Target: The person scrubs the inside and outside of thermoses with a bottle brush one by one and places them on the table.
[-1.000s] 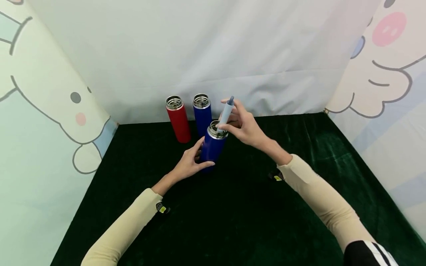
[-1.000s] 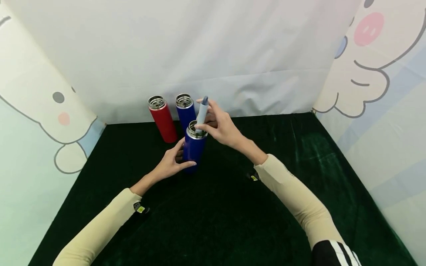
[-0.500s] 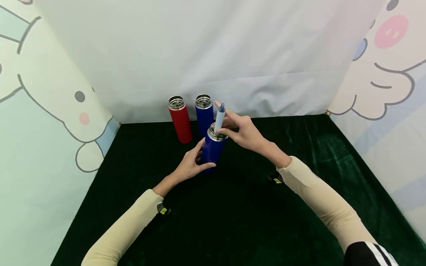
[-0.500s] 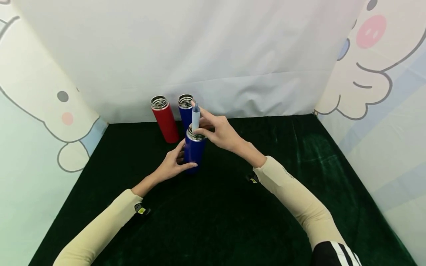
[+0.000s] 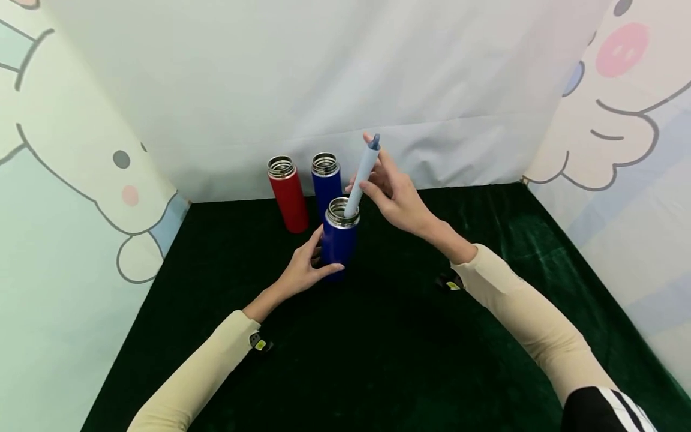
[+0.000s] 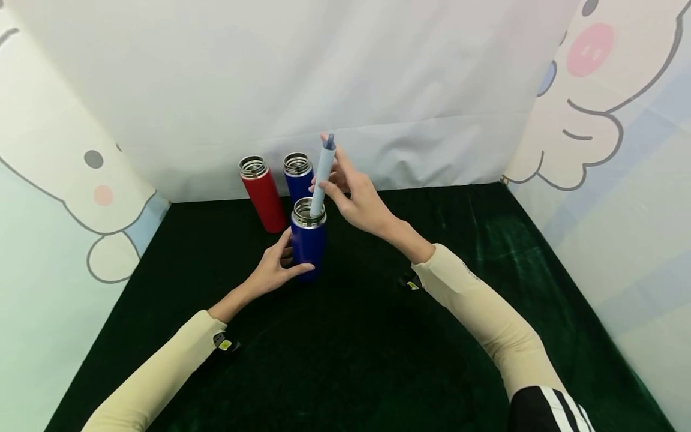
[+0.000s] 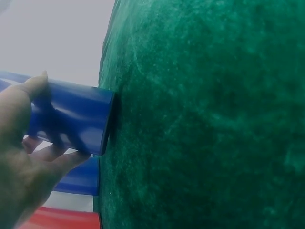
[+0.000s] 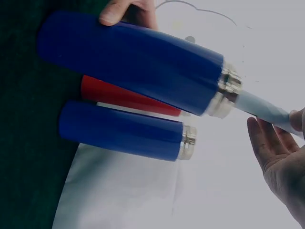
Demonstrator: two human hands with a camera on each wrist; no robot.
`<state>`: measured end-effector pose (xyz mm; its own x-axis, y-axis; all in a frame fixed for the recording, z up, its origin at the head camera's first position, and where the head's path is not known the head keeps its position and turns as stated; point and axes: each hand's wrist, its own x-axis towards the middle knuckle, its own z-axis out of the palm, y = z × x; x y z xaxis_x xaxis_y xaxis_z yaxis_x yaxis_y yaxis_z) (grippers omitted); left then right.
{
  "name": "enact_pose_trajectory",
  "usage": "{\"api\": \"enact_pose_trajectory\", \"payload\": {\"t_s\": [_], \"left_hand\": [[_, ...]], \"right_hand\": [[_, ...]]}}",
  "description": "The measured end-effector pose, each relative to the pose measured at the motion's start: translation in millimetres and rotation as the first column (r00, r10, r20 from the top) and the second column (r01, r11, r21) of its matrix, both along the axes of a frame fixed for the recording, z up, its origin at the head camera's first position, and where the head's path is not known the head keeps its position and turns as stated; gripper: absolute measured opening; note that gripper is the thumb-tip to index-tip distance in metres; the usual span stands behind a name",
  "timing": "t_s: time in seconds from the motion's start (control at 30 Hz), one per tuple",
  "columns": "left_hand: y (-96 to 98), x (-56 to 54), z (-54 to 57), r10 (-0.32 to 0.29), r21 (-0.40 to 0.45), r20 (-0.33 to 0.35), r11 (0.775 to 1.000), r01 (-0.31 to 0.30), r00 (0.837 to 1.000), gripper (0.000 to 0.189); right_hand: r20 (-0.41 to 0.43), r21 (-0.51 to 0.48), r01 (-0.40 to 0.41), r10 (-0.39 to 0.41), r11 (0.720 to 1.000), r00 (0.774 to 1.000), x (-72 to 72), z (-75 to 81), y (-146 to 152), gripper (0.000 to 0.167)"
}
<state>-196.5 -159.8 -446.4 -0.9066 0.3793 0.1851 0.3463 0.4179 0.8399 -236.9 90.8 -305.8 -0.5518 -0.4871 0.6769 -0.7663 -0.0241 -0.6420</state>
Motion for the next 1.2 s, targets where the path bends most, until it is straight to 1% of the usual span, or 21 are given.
{"api": "enact_pose_trajectory", "payload": {"t_s": [0.13, 0.2, 0.33, 0.4, 0.53, 0.7, 0.83, 1.0, 1.1, 1.2], "left_hand": [[-3.2, 1.8, 1.0, 0.007, -0.001, -0.001, 1.000, -0.007, 1.000, 0.100], [-3.0, 2.0, 0.4, 0.002, -0.001, -0.005, 1.000, -0.002, 1.000, 0.100], [0.0, 0.4, -0.6, -0.014, -0.014, -0.022, 1.000, 0.013, 1.000, 0.101], [1.0, -0.2, -0.2, -0.013, -0.030, -0.025, 0.999, 0.012, 1.000, 0.101], [1.0, 0.0, 0.8, -0.003, -0.060, -0.006, 0.998, 0.003, 1.000, 0.102], [0.6, -0.4, 1.3, -0.014, -0.073, 0.009, 0.997, 0.014, 1.000, 0.100], [0.8, 0.0, 2.9, -0.019, -0.072, 0.017, 0.997, 0.020, 1.000, 0.100], [-0.4, 0.9, 6.8, -0.040, -0.076, 0.011, 0.996, 0.041, 0.999, 0.101], [-1.4, 0.3, 7.9, -0.046, -0.076, -0.001, 0.996, 0.046, 0.999, 0.101], [-1.9, -0.7, 6.4, -0.054, -0.083, -0.008, 0.995, 0.053, 0.998, 0.101]], "right_hand": [[0.039, -0.043, 0.001, 0.001, 0.999, 0.999, 0.6, 5.6, 0.6, 0.073], [0.072, -0.060, -0.002, 0.006, 0.998, 0.997, 1.4, 6.3, 2.5, 0.072], [0.137, -0.130, 0.012, 0.006, 0.991, 0.991, 1.2, 7.5, 7.0, 0.064], [0.149, -0.164, 0.028, -0.003, 0.986, 0.989, 0.3, 9.0, 8.7, 0.061], [0.140, -0.196, 0.040, -0.012, 0.980, 0.990, 0.0, 12.6, 10.2, 0.056], [0.119, -0.193, 0.062, -0.040, 0.979, 0.992, 3.3, 18.0, 9.0, 0.052], [0.103, -0.183, 0.070, -0.052, 0.981, 0.993, 5.3, 25.8, 5.7, 0.050], [0.115, -0.185, 0.069, -0.048, 0.980, 0.992, 6.9, 35.5, 4.6, 0.049], [0.128, -0.216, 0.066, -0.038, 0.974, 0.991, 5.9, 41.1, 6.3, 0.050], [0.127, -0.248, 0.067, -0.037, 0.966, 0.991, 5.0, 46.6, 8.8, 0.050]]}}
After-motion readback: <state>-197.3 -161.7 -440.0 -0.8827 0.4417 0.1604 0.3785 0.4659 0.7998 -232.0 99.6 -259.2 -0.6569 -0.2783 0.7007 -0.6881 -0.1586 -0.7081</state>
